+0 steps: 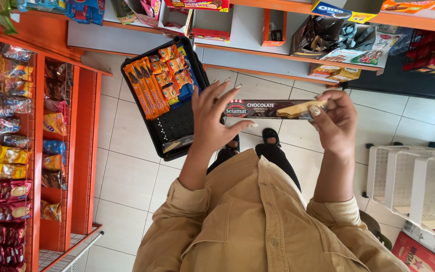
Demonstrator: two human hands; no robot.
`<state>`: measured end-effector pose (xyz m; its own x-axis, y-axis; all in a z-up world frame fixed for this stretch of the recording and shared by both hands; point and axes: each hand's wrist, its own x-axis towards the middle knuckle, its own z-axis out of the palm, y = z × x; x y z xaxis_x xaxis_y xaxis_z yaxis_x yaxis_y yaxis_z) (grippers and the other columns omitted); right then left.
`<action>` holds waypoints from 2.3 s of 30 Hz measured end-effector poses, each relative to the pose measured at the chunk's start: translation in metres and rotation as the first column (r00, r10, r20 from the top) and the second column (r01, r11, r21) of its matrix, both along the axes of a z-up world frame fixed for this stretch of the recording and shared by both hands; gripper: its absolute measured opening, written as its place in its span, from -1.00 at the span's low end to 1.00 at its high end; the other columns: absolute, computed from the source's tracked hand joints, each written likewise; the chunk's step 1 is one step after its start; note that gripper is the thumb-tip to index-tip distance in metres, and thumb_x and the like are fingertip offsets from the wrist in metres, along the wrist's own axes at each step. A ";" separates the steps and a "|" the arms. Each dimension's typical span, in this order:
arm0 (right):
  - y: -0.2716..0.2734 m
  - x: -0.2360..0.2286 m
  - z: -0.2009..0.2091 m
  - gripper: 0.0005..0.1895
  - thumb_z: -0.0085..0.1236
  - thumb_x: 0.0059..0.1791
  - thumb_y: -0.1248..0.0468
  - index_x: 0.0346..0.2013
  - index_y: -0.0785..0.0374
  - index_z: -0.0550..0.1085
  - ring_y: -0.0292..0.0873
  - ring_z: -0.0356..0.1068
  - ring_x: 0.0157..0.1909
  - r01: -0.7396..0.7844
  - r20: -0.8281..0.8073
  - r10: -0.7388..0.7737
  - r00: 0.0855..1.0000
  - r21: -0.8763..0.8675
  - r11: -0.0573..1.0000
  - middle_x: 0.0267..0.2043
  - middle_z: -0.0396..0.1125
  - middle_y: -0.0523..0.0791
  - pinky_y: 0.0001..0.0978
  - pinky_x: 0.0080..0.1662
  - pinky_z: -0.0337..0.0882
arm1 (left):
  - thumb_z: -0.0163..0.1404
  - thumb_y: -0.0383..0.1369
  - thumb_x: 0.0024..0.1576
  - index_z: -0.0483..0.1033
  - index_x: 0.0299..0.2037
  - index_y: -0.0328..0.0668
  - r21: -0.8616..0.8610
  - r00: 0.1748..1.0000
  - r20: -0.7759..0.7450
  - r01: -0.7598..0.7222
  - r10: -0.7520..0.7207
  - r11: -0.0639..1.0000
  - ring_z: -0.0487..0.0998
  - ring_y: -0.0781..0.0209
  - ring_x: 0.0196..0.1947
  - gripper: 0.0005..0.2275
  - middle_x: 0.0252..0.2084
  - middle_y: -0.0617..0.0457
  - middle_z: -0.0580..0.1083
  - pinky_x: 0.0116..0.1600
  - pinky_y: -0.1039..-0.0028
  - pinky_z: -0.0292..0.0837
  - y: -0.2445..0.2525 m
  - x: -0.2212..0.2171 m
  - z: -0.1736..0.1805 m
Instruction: The person takes chocolate wafer bars from a black crate on the floor and places them onto shelves in the snack aisle.
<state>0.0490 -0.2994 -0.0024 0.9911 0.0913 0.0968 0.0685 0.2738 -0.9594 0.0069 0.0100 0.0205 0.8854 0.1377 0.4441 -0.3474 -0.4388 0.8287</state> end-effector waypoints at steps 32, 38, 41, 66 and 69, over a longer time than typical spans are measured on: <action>0.060 -0.017 0.120 -0.34 0.62 -0.15 0.11 0.08 0.46 0.57 0.26 0.40 0.05 0.317 0.619 0.340 0.708 -0.708 0.631 0.04 0.40 0.17 0.05 0.13 0.36 | 0.26 -0.68 0.05 0.44 0.05 -0.58 -0.787 0.908 0.155 0.351 -0.389 0.506 0.59 -0.23 0.17 -0.63 0.10 -0.48 0.53 0.21 0.09 0.53 -0.037 -0.013 0.008; 0.042 -0.016 0.096 -0.72 0.50 -0.03 0.32 -0.04 0.25 0.66 0.05 0.46 0.05 0.247 0.565 0.302 0.768 -0.696 0.674 -0.02 0.52 -0.06 -0.13 0.23 0.31 | 0.20 -0.65 0.16 0.38 0.09 -0.55 -0.790 0.875 0.194 0.407 -0.443 0.459 0.56 -0.11 0.20 -0.66 0.15 -0.46 0.51 0.16 0.16 0.57 -0.026 -0.013 0.000; 0.045 -0.015 0.095 -0.75 0.49 -0.02 0.33 -0.06 0.23 0.66 0.03 0.46 0.04 0.229 0.553 0.300 0.777 -0.693 0.684 -0.04 0.52 -0.07 -0.14 0.21 0.32 | 0.20 -0.64 0.17 0.35 0.12 -0.56 -0.804 0.881 0.184 0.391 -0.436 0.449 0.56 -0.15 0.21 -0.64 0.16 -0.46 0.49 0.18 0.13 0.57 -0.026 -0.013 -0.006; 0.046 0.025 -0.033 -0.57 0.23 0.14 0.16 0.25 0.30 0.49 -0.04 0.45 0.10 -0.443 -0.302 0.387 0.871 -0.822 0.357 0.15 0.45 -0.01 -0.16 0.11 0.42 | 0.21 -0.49 0.06 0.60 0.23 0.15 0.449 0.814 -0.549 0.098 0.188 0.888 0.48 -0.14 -0.11 -0.52 -0.10 0.00 0.47 -0.07 0.08 0.39 0.156 -0.089 -0.222; 0.042 0.031 -0.041 -0.57 0.21 0.17 0.16 0.28 0.31 0.48 0.00 0.45 0.12 -0.456 -0.340 0.355 0.871 -0.828 0.326 0.14 0.45 0.01 -0.13 0.11 0.42 | 0.23 -0.45 0.04 0.61 0.17 0.23 0.479 0.738 -0.650 0.213 0.181 0.852 0.46 -0.17 -0.08 -0.54 -0.11 0.01 0.47 -0.06 0.02 0.39 0.155 -0.088 -0.265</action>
